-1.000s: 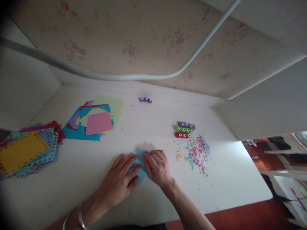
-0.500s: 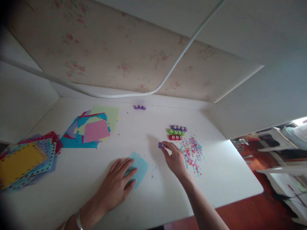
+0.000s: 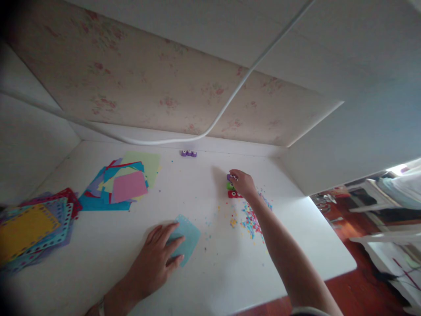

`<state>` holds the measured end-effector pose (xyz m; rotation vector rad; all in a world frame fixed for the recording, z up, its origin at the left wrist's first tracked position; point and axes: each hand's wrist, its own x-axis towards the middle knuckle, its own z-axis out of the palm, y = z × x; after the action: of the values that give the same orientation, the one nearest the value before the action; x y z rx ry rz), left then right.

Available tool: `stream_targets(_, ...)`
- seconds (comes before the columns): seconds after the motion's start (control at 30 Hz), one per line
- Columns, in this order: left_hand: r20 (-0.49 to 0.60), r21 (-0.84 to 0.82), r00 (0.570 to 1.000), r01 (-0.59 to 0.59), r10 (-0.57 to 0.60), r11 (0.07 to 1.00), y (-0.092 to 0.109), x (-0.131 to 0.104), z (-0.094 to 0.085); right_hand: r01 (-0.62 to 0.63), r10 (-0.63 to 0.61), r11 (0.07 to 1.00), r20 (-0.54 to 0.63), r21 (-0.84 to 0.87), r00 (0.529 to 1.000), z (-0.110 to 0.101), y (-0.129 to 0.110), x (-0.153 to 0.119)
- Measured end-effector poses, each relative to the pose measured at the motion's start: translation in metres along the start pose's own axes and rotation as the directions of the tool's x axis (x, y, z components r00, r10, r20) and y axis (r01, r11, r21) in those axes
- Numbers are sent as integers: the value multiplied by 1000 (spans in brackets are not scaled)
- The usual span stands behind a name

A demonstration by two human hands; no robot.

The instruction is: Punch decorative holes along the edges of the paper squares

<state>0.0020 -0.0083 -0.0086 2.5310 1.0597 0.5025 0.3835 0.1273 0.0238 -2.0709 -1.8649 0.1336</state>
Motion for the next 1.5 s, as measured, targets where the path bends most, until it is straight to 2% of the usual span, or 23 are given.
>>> stream_targets(0.13,-44,-27,998,44,-45,999,0,-1,2,14,-8,997,73,-76,997,11,-5,5)
stream_targets(0.27,-101,-59,986,124,-130,991,-2,-3,5,-1,13,991,86,-135,996,9,-11,9)
stream_targets(0.4,-104,-91,974,190,-199,977,-4,-2,8,34,-21,990,97,-134,995,12,-31,16)
stream_targets(0.5,-93,-140,965,229,-243,963,-7,-2,8,96,-83,991,140,-90,987,28,-56,29)
stream_targets(0.63,-79,-190,959,253,-272,949,-10,-3,6,150,-144,988,171,-26,975,59,-92,58)
stream_targets(0.73,-93,-225,961,234,-261,946,-10,-3,4,174,-171,985,177,1,969,79,-114,81)
stream_targets(0.83,-141,-256,961,198,-239,946,-10,-3,4,203,-202,979,198,17,959,89,-127,96)
stream_targets(1.03,-221,-238,953,154,-208,959,-11,-3,7,199,-200,980,168,20,965,89,-131,107)
stream_targets(1.2,-172,-233,959,184,-227,955,-15,-3,7,236,-246,969,194,72,950,88,-128,115)
stream_targets(1.3,-148,-240,958,205,-244,949,-17,-2,6,207,-226,971,186,117,956,86,-124,117)
stream_targets(1.4,-125,-283,953,231,-275,931,-18,-1,4,159,-187,971,155,176,970,80,-117,109)
stream_targets(1.5,-81,-385,961,214,-263,898,-17,-1,3,107,-142,959,120,262,983,70,-108,88)
